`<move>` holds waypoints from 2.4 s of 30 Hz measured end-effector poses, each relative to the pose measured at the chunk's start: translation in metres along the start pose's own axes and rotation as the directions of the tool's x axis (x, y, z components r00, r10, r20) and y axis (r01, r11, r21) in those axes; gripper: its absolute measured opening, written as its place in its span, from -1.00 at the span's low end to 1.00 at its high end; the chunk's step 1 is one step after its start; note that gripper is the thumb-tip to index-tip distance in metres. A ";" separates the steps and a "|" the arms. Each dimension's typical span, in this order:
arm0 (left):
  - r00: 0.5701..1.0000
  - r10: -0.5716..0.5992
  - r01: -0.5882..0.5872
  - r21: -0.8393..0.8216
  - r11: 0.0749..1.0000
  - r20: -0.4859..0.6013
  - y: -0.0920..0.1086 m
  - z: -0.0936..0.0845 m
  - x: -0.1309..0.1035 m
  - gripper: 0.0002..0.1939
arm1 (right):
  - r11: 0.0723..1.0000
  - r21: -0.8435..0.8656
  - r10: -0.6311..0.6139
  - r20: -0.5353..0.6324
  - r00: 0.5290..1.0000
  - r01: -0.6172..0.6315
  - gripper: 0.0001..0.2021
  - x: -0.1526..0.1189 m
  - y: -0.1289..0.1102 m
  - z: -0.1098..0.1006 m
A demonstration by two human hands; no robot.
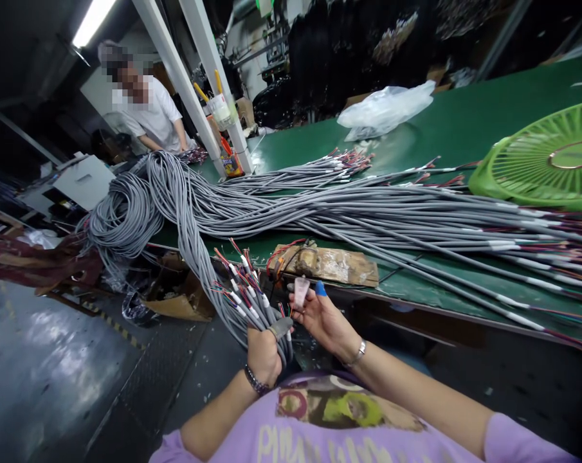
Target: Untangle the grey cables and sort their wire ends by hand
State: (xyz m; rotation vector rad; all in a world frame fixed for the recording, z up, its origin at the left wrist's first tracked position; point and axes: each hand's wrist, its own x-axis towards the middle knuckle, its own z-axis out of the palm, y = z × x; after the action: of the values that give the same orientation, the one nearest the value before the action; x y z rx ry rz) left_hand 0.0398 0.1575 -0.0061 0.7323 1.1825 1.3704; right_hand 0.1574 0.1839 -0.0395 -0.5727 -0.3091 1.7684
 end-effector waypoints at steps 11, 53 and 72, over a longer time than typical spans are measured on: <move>0.994 0.008 -0.008 0.000 1.000 0.105 -0.003 -0.007 -0.006 -0.78 | 0.805 -0.589 -0.023 0.095 0.995 0.075 -0.66 -0.026 -0.003 0.006; 0.997 -0.001 -0.003 0.051 0.999 0.083 0.007 0.007 -0.003 -0.78 | 0.987 -0.145 0.071 -0.002 0.998 -0.070 -0.60 0.000 -0.015 0.004; 0.996 -0.049 0.046 0.045 0.998 0.077 0.009 0.001 -0.001 -0.77 | 0.879 -0.446 -0.207 -0.043 0.977 0.167 -0.60 0.000 -0.021 0.007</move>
State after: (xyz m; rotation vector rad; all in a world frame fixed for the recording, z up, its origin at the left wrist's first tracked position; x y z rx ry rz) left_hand 0.0376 0.1574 0.0025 0.7766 1.1632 1.2695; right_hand 0.1707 0.1904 -0.0235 -0.9109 -0.6911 1.4817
